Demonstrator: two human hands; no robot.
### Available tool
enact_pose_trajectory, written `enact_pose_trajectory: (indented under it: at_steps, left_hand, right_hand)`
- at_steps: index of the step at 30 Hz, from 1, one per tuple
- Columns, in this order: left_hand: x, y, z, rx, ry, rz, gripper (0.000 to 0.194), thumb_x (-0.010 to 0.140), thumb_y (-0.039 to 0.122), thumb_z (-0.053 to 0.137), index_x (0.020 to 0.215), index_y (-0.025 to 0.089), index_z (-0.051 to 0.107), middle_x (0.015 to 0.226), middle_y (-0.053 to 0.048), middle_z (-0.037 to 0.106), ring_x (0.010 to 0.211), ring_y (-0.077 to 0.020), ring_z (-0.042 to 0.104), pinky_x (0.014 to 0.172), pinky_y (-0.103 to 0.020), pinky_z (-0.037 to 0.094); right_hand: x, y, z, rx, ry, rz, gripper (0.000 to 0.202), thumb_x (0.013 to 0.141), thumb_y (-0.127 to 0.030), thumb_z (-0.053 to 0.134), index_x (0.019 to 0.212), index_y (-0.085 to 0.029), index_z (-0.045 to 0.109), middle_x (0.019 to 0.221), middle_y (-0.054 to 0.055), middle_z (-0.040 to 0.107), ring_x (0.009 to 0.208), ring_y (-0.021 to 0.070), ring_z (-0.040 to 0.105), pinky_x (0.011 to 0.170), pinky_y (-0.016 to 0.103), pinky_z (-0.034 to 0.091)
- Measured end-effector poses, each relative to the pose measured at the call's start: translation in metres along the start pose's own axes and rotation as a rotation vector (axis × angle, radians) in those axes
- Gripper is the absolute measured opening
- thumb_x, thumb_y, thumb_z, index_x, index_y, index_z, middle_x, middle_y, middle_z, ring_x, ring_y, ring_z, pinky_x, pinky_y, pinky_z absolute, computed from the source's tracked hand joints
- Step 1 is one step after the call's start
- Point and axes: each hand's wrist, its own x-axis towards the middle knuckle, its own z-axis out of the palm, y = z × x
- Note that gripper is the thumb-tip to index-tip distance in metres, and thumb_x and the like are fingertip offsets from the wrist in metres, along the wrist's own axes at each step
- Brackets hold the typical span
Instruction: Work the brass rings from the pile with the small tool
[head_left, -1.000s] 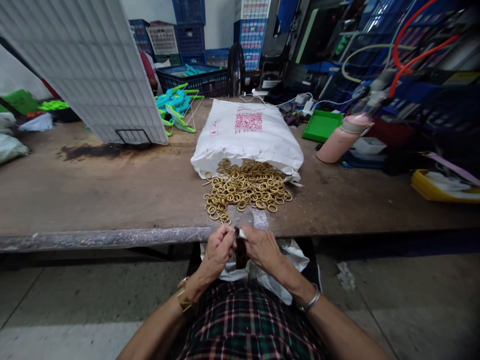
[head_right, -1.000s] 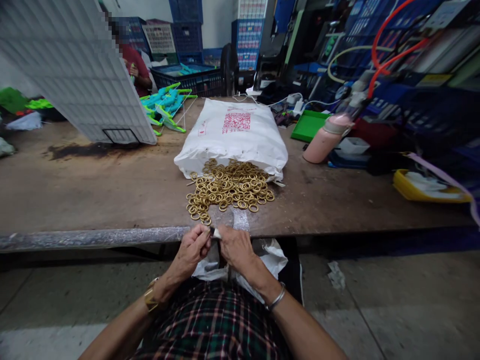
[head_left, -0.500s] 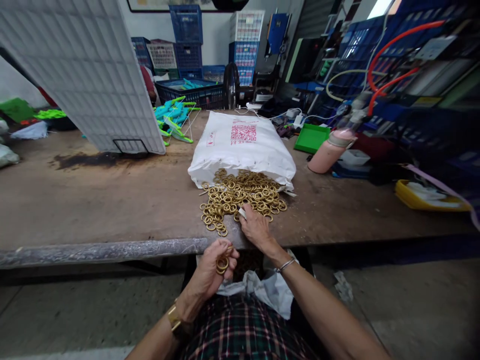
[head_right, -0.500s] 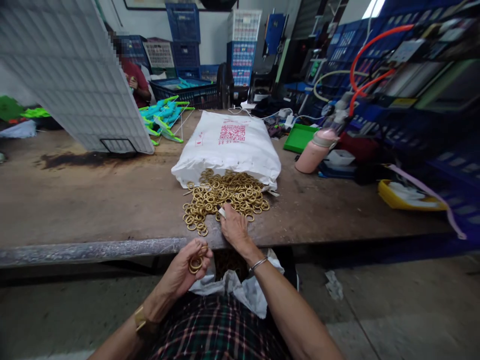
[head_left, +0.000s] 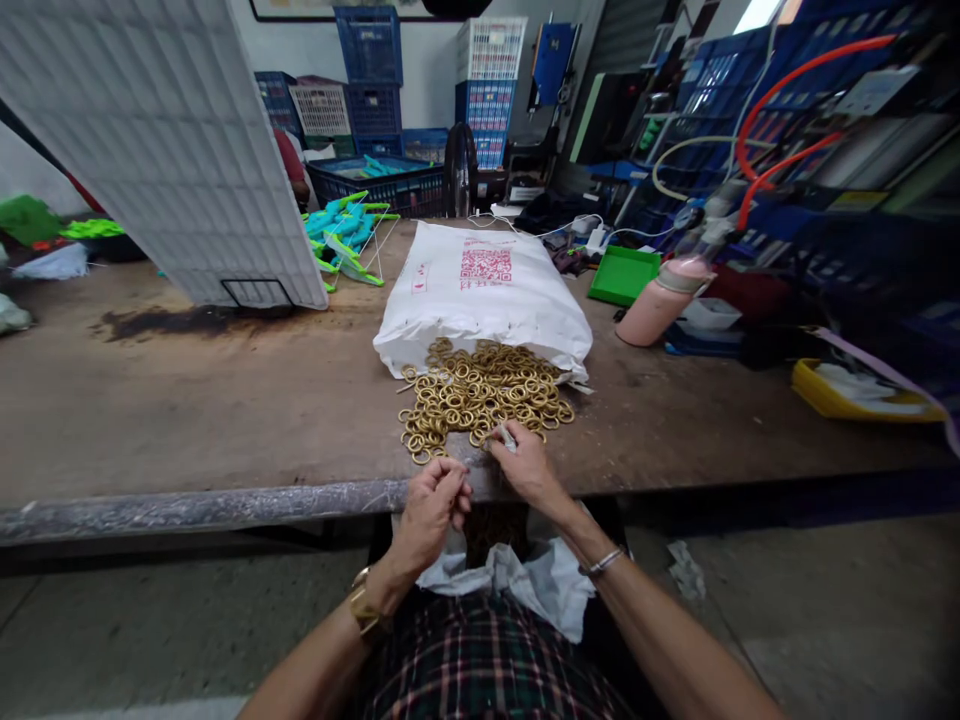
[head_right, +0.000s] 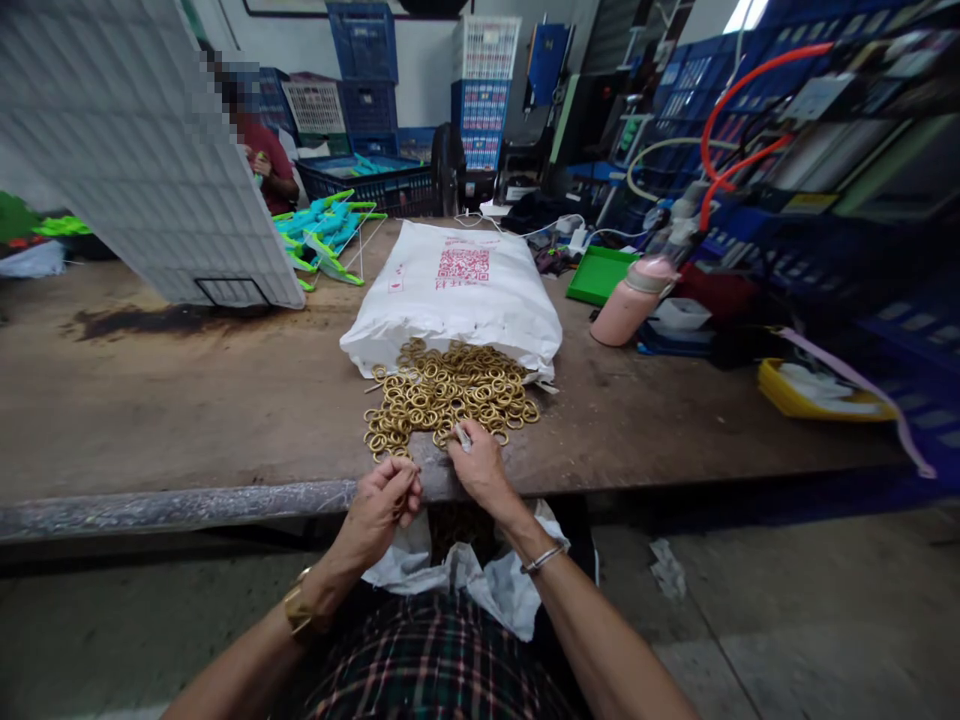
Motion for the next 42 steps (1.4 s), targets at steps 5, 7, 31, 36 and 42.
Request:
enact_pose_trajectory:
  at_steps: [5, 7, 31, 36, 42]
  left_hand:
    - [0.007, -0.003, 0.0, 0.526, 0.005, 0.442, 0.017, 0.077, 0.023, 0.055, 0.092, 0.017, 0.061, 0.066, 0.001, 0.056, 0.056, -0.0094, 0.048, 0.057, -0.021, 0.037]
    - [0.009, -0.006, -0.002, 0.619, -0.064, 0.526, 0.019, 0.078, 0.019, 0.052, 0.093, 0.018, 0.063, 0.074, -0.002, 0.061, 0.064, -0.0121, 0.053, 0.064, -0.023, 0.039]
    - [-0.002, -0.009, -0.001, -0.085, -0.161, -0.052, 0.03, 0.073, 0.042, 0.06, 0.074, 0.017, 0.044, 0.057, 0.006, 0.048, 0.037, -0.0014, 0.029, 0.035, -0.015, 0.016]
    - [-0.003, -0.008, -0.003, -0.104, -0.154, -0.017, 0.029, 0.074, 0.041, 0.06, 0.075, 0.018, 0.043, 0.06, 0.006, 0.049, 0.038, -0.0016, 0.031, 0.035, -0.014, 0.018]
    - [-0.004, -0.007, -0.003, -0.005, -0.116, 0.023, 0.033, 0.072, 0.046, 0.06, 0.077, 0.017, 0.044, 0.06, 0.005, 0.049, 0.04, -0.0017, 0.032, 0.037, -0.015, 0.02]
  right_hand:
    - [-0.021, -0.008, -0.004, 0.407, -0.12, 0.199, 0.02, 0.066, -0.028, 0.052, 0.084, -0.019, 0.052, 0.057, -0.007, 0.046, 0.046, 0.0067, 0.036, 0.045, 0.019, 0.028]
    - [-0.028, -0.015, -0.004, 0.554, -0.202, 0.319, 0.021, 0.066, -0.031, 0.053, 0.083, -0.019, 0.05, 0.053, -0.009, 0.043, 0.038, 0.0045, 0.029, 0.039, 0.018, 0.022]
    - [-0.036, -0.018, 0.003, 0.442, -0.241, 0.168, 0.021, 0.075, -0.034, 0.047, 0.062, -0.018, 0.048, 0.047, -0.006, 0.042, 0.043, 0.007, 0.034, 0.045, 0.02, 0.028]
    - [-0.043, -0.018, -0.001, 0.049, -0.198, -0.06, 0.021, 0.08, -0.029, 0.041, 0.062, -0.019, 0.047, 0.053, -0.003, 0.045, 0.051, 0.0102, 0.04, 0.052, 0.022, 0.03]
    - [-0.053, -0.022, -0.004, -0.288, -0.324, -0.263, 0.014, 0.079, -0.016, 0.038, 0.077, -0.02, 0.051, 0.067, 0.002, 0.059, 0.061, 0.0132, 0.051, 0.059, 0.022, 0.032]
